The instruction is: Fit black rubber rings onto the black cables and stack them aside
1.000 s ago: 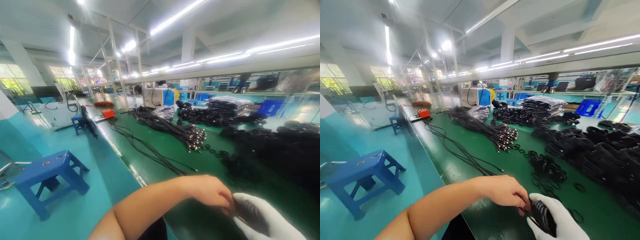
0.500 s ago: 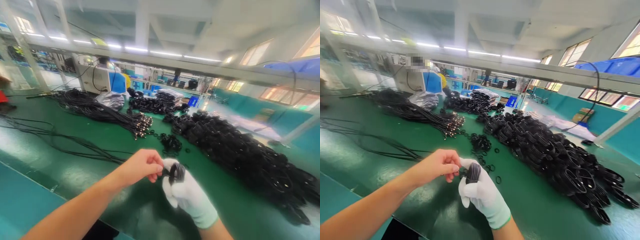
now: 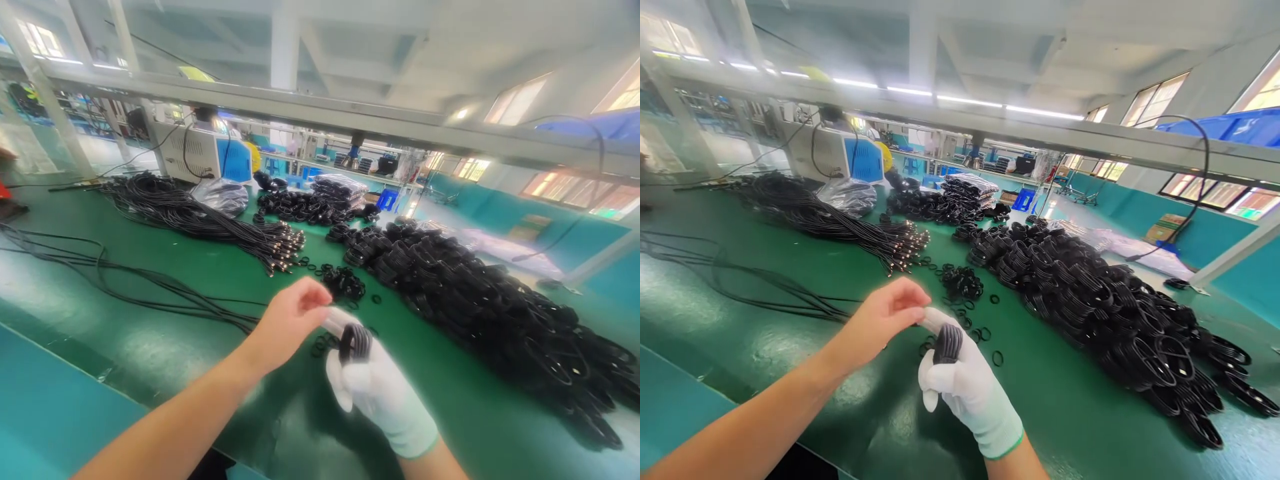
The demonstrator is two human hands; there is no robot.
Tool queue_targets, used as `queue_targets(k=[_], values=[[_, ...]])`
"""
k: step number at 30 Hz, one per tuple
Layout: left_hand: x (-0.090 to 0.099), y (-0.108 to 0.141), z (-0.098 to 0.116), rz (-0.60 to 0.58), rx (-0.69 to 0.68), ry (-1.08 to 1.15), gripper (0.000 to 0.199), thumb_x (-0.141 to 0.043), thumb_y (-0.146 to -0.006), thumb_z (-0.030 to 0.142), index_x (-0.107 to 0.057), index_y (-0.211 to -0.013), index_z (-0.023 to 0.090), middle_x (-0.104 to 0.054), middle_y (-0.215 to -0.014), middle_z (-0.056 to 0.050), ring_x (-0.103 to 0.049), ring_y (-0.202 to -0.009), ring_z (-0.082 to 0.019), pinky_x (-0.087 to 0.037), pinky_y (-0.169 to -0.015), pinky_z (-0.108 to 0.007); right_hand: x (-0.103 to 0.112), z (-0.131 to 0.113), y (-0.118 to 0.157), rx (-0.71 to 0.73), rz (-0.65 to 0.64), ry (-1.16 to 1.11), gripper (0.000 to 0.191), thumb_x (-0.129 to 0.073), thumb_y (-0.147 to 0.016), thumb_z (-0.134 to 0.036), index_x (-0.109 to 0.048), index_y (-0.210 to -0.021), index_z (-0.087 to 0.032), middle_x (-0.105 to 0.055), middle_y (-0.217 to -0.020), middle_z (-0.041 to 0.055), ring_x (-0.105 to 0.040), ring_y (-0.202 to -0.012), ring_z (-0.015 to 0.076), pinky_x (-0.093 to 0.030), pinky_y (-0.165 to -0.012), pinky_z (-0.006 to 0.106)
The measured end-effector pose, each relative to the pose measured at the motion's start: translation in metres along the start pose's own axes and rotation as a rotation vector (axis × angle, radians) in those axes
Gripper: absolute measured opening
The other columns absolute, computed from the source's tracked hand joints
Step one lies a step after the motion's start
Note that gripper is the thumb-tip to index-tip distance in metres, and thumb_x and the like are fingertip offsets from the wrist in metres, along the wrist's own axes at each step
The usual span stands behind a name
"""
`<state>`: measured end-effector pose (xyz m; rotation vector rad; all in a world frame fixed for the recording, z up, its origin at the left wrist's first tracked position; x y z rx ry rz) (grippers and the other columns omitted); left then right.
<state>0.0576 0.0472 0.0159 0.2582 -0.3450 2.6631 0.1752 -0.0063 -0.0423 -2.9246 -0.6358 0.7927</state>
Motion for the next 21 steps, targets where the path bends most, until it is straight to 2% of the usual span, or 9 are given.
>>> queue_targets(k=[3, 5, 6, 8, 10, 11, 16, 19, 21], values=[[-0.01, 0.004, 0.015, -0.174, -0.23, -0.291, 0.036, -0.056, -0.075, 0.009, -0.062, -0.106, 0.026, -0.062, -0.109, 0.001, -0.051, -0.106, -0.017, -0.038, -0.094, -0.032, -0.002, 0.008, 0.002, -0.071, -0.099, -0.042, 0.056, -0.065, -0.07, -0.019, -0.047, -0.123, -0.01, -0.06, -0.057, -0.0002, -0.045, -0.039, 0.0077, -0.033, -0.038, 0.017], [-0.017, 0.005, 0.017, -0.275, -0.299, -0.406, 0.036, -0.056, -0.075, 0.01, -0.065, -0.105, 0.029, -0.065, -0.105, 0.004, -0.051, -0.103, -0.017, -0.037, -0.094, -0.031, -0.003, 0.014, 0.003, -0.113, -0.171, -0.102, 0.039, -0.067, -0.072, -0.024, -0.055, -0.106, -0.007, -0.059, -0.054, 0.0013, -0.048, -0.039, 0.0086, -0.035, -0.038, 0.017], [-0.019, 0.004, 0.017, -0.283, -0.294, -0.443, 0.033, -0.056, -0.076, 0.011, -0.067, -0.102, 0.029, -0.066, -0.099, 0.004, -0.053, -0.098, -0.016, -0.039, -0.091, -0.03, -0.003, 0.016, 0.004, -0.127, -0.187, -0.144, 0.037, -0.067, -0.074, -0.03, -0.056, -0.102, -0.009, -0.061, -0.057, 0.003, -0.051, -0.04, 0.0098, -0.038, -0.039, 0.018], [-0.018, 0.0, 0.014, -0.236, -0.25, -0.491, 0.028, -0.054, -0.076, 0.012, -0.069, -0.095, 0.027, -0.067, -0.09, 0.003, -0.055, -0.086, -0.016, -0.041, -0.082, -0.029, -0.001, 0.018, 0.002, -0.152, -0.154, -0.241, 0.047, -0.061, -0.079, -0.051, -0.053, -0.105, -0.014, -0.066, -0.071, 0.0065, -0.06, -0.049, 0.0141, -0.046, -0.043, 0.021], [-0.015, -0.003, 0.011, -0.165, -0.204, -0.525, 0.028, -0.052, -0.074, 0.011, -0.069, -0.092, 0.025, -0.067, -0.086, 0.003, -0.055, -0.081, -0.015, -0.042, -0.077, -0.028, -0.001, 0.019, -0.001, -0.193, -0.085, -0.33, 0.061, -0.046, -0.08, -0.069, -0.05, -0.111, -0.017, -0.066, -0.084, 0.0087, -0.065, -0.06, 0.0184, -0.052, -0.048, 0.028], [-0.013, -0.004, 0.009, -0.14, -0.186, -0.542, 0.028, -0.052, -0.072, 0.011, -0.069, -0.09, 0.025, -0.067, -0.084, 0.003, -0.054, -0.08, -0.016, -0.043, -0.075, -0.027, -0.001, 0.019, -0.002, -0.218, -0.057, -0.363, 0.064, -0.038, -0.081, -0.072, -0.051, -0.111, -0.017, -0.066, -0.085, 0.0091, -0.065, -0.063, 0.0193, -0.054, -0.048, 0.03], [-0.01, -0.003, 0.0, -0.1, -0.116, -0.541, 0.027, -0.049, -0.07, 0.012, -0.068, -0.084, 0.025, -0.064, -0.078, 0.003, -0.054, -0.077, -0.016, -0.042, -0.069, -0.026, 0.0, 0.024, -0.005, -0.263, 0.03, -0.52, 0.041, -0.035, -0.094, -0.048, -0.058, -0.099, -0.015, -0.065, -0.082, 0.006, -0.062, -0.061, 0.0145, -0.049, -0.043, 0.021], [-0.008, -0.002, -0.005, -0.076, -0.091, -0.496, 0.025, -0.048, -0.07, 0.014, -0.067, -0.083, 0.026, -0.063, -0.079, 0.002, -0.054, -0.076, -0.016, -0.042, -0.067, -0.025, -0.002, 0.025, -0.003, -0.245, -0.048, -0.52, 0.033, -0.041, -0.092, -0.038, -0.06, -0.097, -0.011, -0.065, -0.084, 0.0081, -0.062, -0.064, 0.0147, -0.049, -0.047, 0.021], [-0.006, -0.003, -0.007, -0.054, -0.079, -0.492, 0.024, -0.049, -0.07, 0.015, -0.067, -0.082, 0.025, -0.062, -0.078, 0.002, -0.054, -0.075, -0.016, -0.042, -0.066, -0.025, -0.004, 0.025, -0.002, -0.238, -0.077, -0.468, 0.036, -0.042, -0.091, -0.042, -0.059, -0.099, -0.01, -0.065, -0.084, 0.0097, -0.063, -0.068, 0.017, -0.053, -0.054, 0.026]])
Point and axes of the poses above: each hand's wrist, its own y-axis away from the middle knuckle, its own x-axis out of the back of the hand, z = x × y, the point moved 5 cm from there along -y, towards the middle knuckle
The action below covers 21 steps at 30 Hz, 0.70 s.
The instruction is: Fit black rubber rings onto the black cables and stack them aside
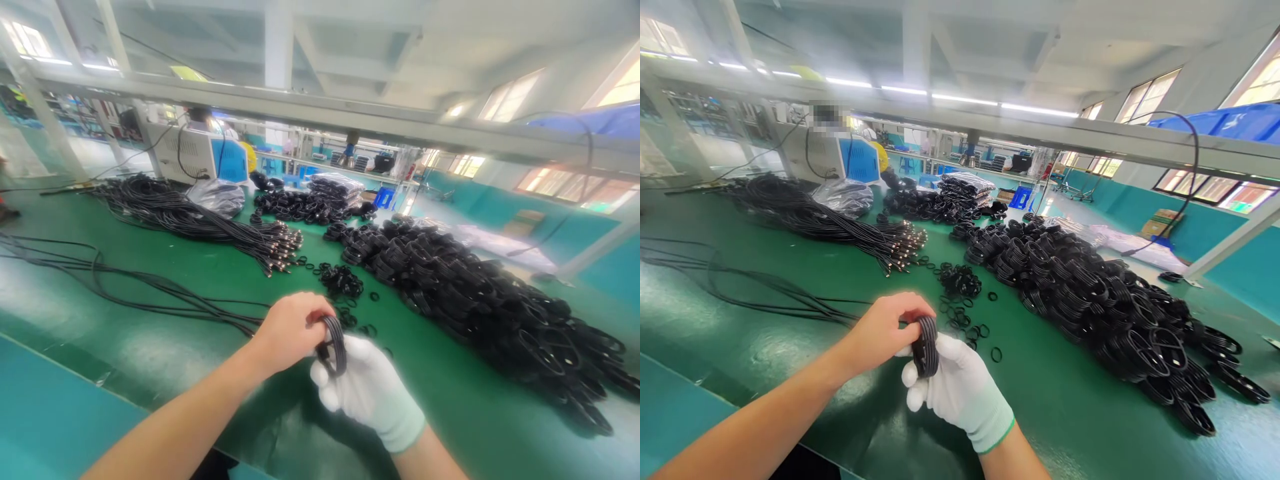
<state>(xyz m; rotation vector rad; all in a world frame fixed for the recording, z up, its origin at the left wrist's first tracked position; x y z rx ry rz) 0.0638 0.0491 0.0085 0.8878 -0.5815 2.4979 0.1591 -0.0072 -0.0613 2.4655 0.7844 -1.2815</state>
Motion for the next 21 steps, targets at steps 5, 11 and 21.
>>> queue_targets(k=[5, 11, 21], values=[[0.003, -0.002, 0.001, 0.045, 0.016, -0.128, 0.019, -0.049, -0.069, 0.015, -0.065, -0.076, 0.023, -0.06, -0.076, 0.001, -0.053, -0.076, -0.017, -0.04, -0.064, -0.025, 0.0, 0.002, -0.004, 0.012, 0.106, 0.062, 0.052, -0.04, -0.086, -0.062, -0.054, -0.105, -0.015, -0.062, -0.079, 0.0063, -0.062, -0.066, 0.0183, -0.053, -0.045, 0.028], [0.002, -0.002, 0.002, 0.035, 0.056, -0.167, 0.016, -0.05, -0.07, 0.015, -0.063, -0.075, 0.023, -0.06, -0.076, 0.001, -0.053, -0.074, -0.016, -0.038, -0.06, -0.024, -0.003, 0.003, -0.006, 0.0, 0.035, 0.073, 0.042, -0.049, -0.086, -0.051, -0.059, -0.099, -0.013, -0.062, -0.078, 0.0069, -0.061, -0.063, 0.0168, -0.052, -0.044, 0.025], [0.0, -0.006, -0.014, -0.412, -0.02, 0.613, 0.036, -0.056, -0.076, 0.027, -0.06, -0.112, 0.019, -0.062, -0.106, -0.006, -0.058, -0.093, -0.02, -0.047, -0.075, -0.027, -0.003, 0.006, -0.003, -0.103, 0.018, 0.007, 0.061, -0.036, -0.085, -0.067, -0.054, -0.11, -0.015, -0.065, -0.099, 0.0118, -0.053, -0.048, 0.0103, -0.041, -0.035, 0.021]])
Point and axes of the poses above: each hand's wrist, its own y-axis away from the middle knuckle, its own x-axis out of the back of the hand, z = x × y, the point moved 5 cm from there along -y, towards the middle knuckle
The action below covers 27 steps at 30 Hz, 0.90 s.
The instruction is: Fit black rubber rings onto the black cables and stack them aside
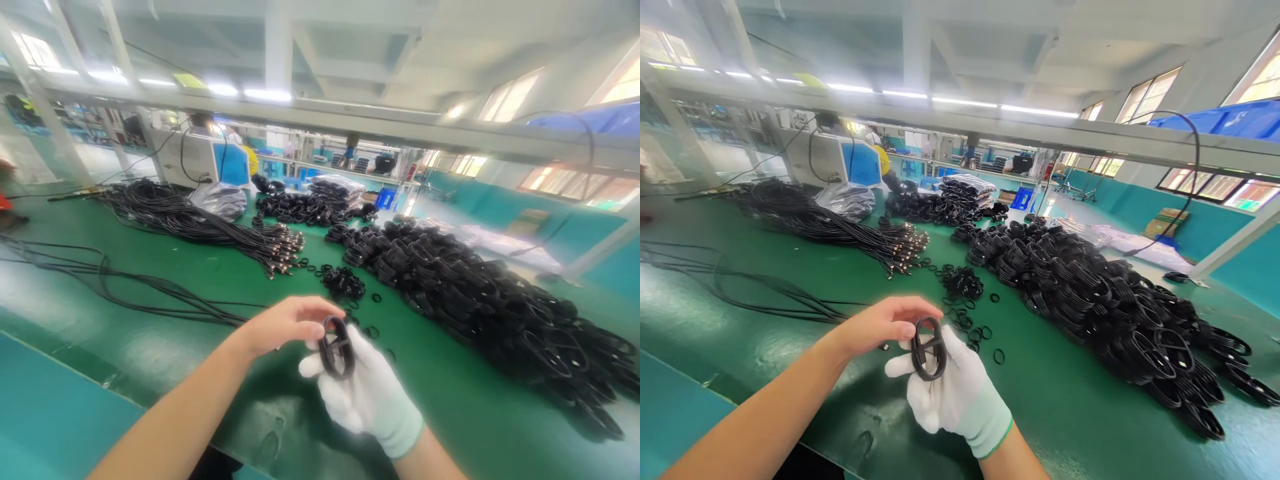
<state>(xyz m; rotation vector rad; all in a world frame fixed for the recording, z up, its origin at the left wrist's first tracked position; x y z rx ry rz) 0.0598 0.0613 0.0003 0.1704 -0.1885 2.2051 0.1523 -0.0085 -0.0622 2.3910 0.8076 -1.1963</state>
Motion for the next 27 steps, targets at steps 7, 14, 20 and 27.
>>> queue_targets(k=[7, 14, 20, 27], values=[[0.001, 0.002, 0.001, 0.379, 0.084, -0.339, 0.025, -0.062, -0.074, 0.037, -0.066, -0.094, 0.021, -0.065, -0.092, -0.002, -0.058, -0.085, -0.02, -0.044, -0.077, -0.03, 0.006, -0.025, 0.007, 0.258, 0.417, 0.582, 0.057, -0.074, -0.071, -0.029, -0.045, -0.118, -0.018, -0.055, -0.101, 0.0081, -0.062, -0.081, 0.0205, -0.056, -0.064, 0.037], [-0.023, 0.018, -0.016, 0.328, 0.242, 0.067, 0.013, -0.059, -0.074, 0.029, -0.057, -0.076, 0.016, -0.055, -0.066, 0.003, -0.048, -0.056, -0.01, -0.037, -0.052, -0.021, 0.001, -0.025, 0.004, 0.268, 0.3, 0.518, 0.043, -0.076, -0.068, -0.023, -0.05, -0.102, -0.015, -0.058, -0.101, 0.0078, -0.061, -0.091, 0.0234, -0.052, -0.079, 0.042], [-0.034, 0.017, -0.022, 0.314, 0.172, 0.305, 0.012, -0.059, -0.071, 0.019, -0.049, -0.066, 0.015, -0.046, -0.06, 0.005, -0.04, -0.056, -0.007, -0.031, -0.054, -0.018, -0.003, -0.02, 0.003, 0.228, 0.225, 0.397, 0.042, -0.076, -0.069, -0.022, -0.053, -0.104, -0.015, -0.057, -0.103, 0.0065, -0.057, -0.095, 0.0191, -0.048, -0.085, 0.037], [-0.027, 0.016, -0.022, 0.308, 0.202, 0.141, 0.011, -0.054, -0.077, 0.024, -0.052, -0.071, 0.016, -0.051, -0.063, 0.003, -0.047, -0.058, -0.01, -0.038, -0.055, -0.021, 0.003, -0.02, 0.005, 0.222, 0.234, 0.38, 0.05, -0.077, -0.067, -0.024, -0.053, -0.109, -0.013, -0.058, -0.102, 0.0093, -0.058, -0.095, 0.0216, -0.048, -0.086, 0.04]])
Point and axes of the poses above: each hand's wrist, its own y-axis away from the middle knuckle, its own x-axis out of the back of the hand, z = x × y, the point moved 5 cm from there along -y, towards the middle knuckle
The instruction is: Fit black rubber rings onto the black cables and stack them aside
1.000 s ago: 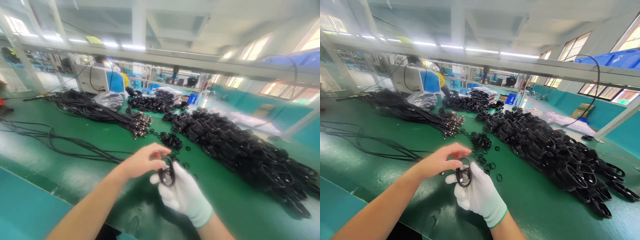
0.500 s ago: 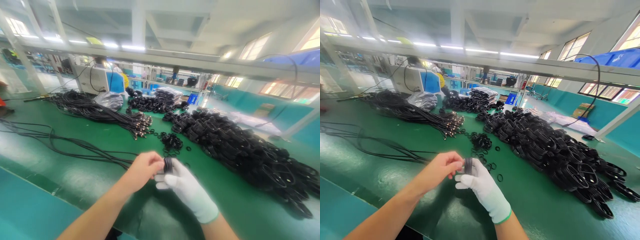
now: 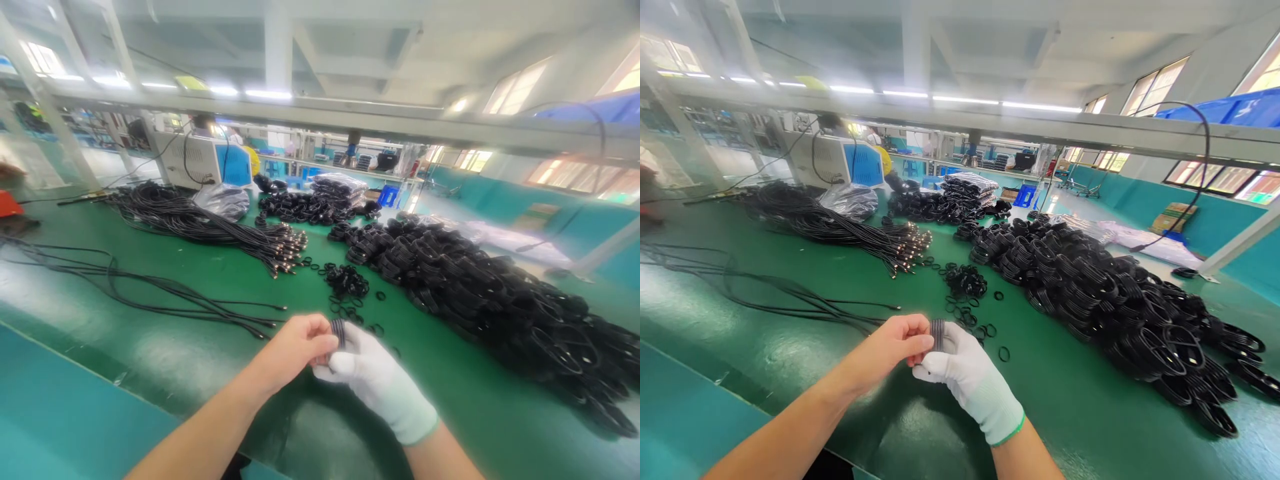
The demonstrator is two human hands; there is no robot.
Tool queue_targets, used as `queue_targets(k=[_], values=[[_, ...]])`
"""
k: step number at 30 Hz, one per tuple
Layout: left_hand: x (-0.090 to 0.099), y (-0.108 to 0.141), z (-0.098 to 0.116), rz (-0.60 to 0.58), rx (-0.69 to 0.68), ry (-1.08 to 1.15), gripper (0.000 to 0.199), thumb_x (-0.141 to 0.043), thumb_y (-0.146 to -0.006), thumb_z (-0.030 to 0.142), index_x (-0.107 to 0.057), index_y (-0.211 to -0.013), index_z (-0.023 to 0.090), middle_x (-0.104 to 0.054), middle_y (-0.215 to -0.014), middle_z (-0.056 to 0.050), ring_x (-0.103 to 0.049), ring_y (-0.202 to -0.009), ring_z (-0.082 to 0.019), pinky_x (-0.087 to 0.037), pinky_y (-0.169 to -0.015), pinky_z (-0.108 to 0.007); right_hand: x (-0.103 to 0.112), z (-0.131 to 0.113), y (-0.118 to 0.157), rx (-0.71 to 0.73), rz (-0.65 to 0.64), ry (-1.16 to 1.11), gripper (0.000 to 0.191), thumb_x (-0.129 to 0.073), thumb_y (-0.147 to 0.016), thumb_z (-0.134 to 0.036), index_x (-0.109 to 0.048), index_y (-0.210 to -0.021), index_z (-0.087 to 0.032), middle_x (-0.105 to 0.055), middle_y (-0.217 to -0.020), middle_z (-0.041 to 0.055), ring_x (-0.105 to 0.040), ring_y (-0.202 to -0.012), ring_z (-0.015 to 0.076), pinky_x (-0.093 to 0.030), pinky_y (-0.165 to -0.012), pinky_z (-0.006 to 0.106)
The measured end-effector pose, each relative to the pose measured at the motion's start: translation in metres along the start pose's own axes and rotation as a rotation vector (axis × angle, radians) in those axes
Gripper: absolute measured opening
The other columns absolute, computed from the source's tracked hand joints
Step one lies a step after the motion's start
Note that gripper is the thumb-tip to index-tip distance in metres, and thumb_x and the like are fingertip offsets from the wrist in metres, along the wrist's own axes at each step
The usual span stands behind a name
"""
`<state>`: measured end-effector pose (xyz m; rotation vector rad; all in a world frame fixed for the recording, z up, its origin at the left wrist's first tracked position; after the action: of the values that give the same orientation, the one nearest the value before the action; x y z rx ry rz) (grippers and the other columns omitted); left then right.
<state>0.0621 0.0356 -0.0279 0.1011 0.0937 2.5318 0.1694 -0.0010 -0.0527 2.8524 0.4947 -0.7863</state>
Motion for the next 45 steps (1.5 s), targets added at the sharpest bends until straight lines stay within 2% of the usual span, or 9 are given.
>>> queue_targets(k=[4, 8, 16, 22, 27, 30, 34, 40, 45], values=[[0.011, 0.007, 0.013, 0.272, -0.212, -0.4, 0.022, -0.049, -0.076, 0.013, -0.06, -0.092, 0.021, -0.06, -0.089, -0.001, -0.056, -0.077, -0.015, -0.046, -0.067, -0.025, 0.0, 0.005, 0.0, -0.062, 0.04, 0.036, 0.058, -0.079, -0.064, -0.021, -0.05, -0.114, -0.016, -0.059, -0.106, 0.0101, -0.061, -0.095, 0.0245, -0.05, -0.085, 0.043], [0.005, 0.01, 0.013, 0.295, -0.414, -0.618, 0.033, -0.044, -0.075, 0.003, -0.064, -0.091, 0.024, -0.06, -0.091, -0.001, -0.058, -0.083, -0.014, -0.047, -0.076, -0.025, -0.004, 0.005, 0.001, -0.044, 0.034, 0.072, 0.056, -0.077, -0.064, -0.016, -0.051, -0.113, -0.017, -0.059, -0.108, 0.0088, -0.059, -0.098, 0.025, -0.052, -0.08, 0.039], [0.008, -0.006, 0.002, 0.381, -0.359, -0.482, 0.029, -0.045, -0.071, 0.002, -0.066, -0.081, 0.021, -0.063, -0.081, 0.001, -0.059, -0.076, -0.014, -0.048, -0.072, -0.025, -0.007, 0.005, 0.001, 0.002, -0.025, -0.049, 0.049, -0.075, -0.071, -0.027, -0.053, -0.113, -0.018, -0.052, -0.111, 0.0087, -0.06, -0.089, 0.0194, -0.048, -0.084, 0.041], [0.024, -0.01, 0.018, 0.039, -0.205, -0.248, 0.028, -0.059, -0.076, 0.023, -0.065, -0.103, 0.022, -0.064, -0.105, -0.004, -0.059, -0.093, -0.019, -0.046, -0.083, -0.031, -0.009, 0.003, 0.005, -0.054, -0.162, -0.271, 0.038, -0.064, -0.08, -0.033, -0.055, -0.112, -0.014, -0.056, -0.11, 0.0122, -0.06, -0.09, 0.0206, -0.05, -0.079, 0.038], [0.022, -0.009, 0.015, -0.325, -0.205, -0.005, 0.045, -0.066, -0.069, 0.022, -0.061, -0.113, 0.019, -0.06, -0.115, -0.007, -0.056, -0.103, -0.023, -0.043, -0.091, -0.034, -0.017, 0.009, 0.008, -0.225, -0.32, -0.369, 0.057, -0.048, -0.083, -0.051, -0.057, -0.112, -0.003, -0.059, -0.108, 0.0176, -0.063, -0.083, 0.0206, -0.053, -0.07, 0.033], [0.021, -0.012, 0.011, -0.236, -0.19, -0.105, 0.038, -0.066, -0.068, 0.021, -0.064, -0.105, 0.018, -0.064, -0.105, -0.006, -0.057, -0.102, -0.024, -0.043, -0.091, -0.035, -0.009, 0.007, 0.004, -0.16, -0.153, -0.195, 0.057, -0.049, -0.083, -0.055, -0.056, -0.112, -0.007, -0.06, -0.106, 0.0156, -0.063, -0.079, 0.021, -0.053, -0.067, 0.035], [0.025, -0.015, 0.012, -0.008, -0.186, -0.341, 0.035, -0.067, -0.069, 0.023, -0.065, -0.104, 0.023, -0.063, -0.11, -0.003, -0.055, -0.105, -0.023, -0.042, -0.094, -0.034, 0.003, -0.004, 0.002, -0.036, 0.177, 0.264, 0.051, -0.069, -0.072, -0.023, -0.047, -0.117, -0.014, -0.061, -0.087, 0.0061, -0.063, -0.071, 0.0185, -0.053, -0.065, 0.035], [0.042, -0.021, -0.004, 0.123, -0.168, -0.254, 0.03, -0.054, -0.082, 0.036, -0.061, -0.105, 0.018, -0.065, -0.107, -0.006, -0.062, -0.097, -0.021, -0.047, -0.089, -0.033, 0.009, -0.014, 0.003, -0.015, 0.277, 0.416, 0.049, -0.065, -0.069, -0.023, -0.046, -0.113, -0.016, -0.06, -0.09, 0.0047, -0.061, -0.064, 0.0177, -0.052, -0.062, 0.036], [0.054, -0.026, -0.02, 0.208, -0.115, -0.397, 0.029, -0.052, -0.082, 0.041, -0.062, -0.099, 0.019, -0.066, -0.103, -0.004, -0.062, -0.095, -0.021, -0.047, -0.088, -0.033, 0.066, -0.058, 0.019, 0.053, 0.641, 1.075, 0.055, -0.062, -0.072, -0.031, -0.048, -0.124, -0.016, -0.058, -0.116, 0.0091, -0.057, -0.101, 0.0232, -0.046, -0.087, 0.035]])
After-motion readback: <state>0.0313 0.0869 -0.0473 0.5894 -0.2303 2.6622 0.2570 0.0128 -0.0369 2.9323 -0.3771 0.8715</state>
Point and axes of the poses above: each hand's wrist, its own y-axis away from the middle knuckle, its own x-axis out of the back of the hand, z = x × y, the point moved 5 cm from there along -y, towards the middle knuckle
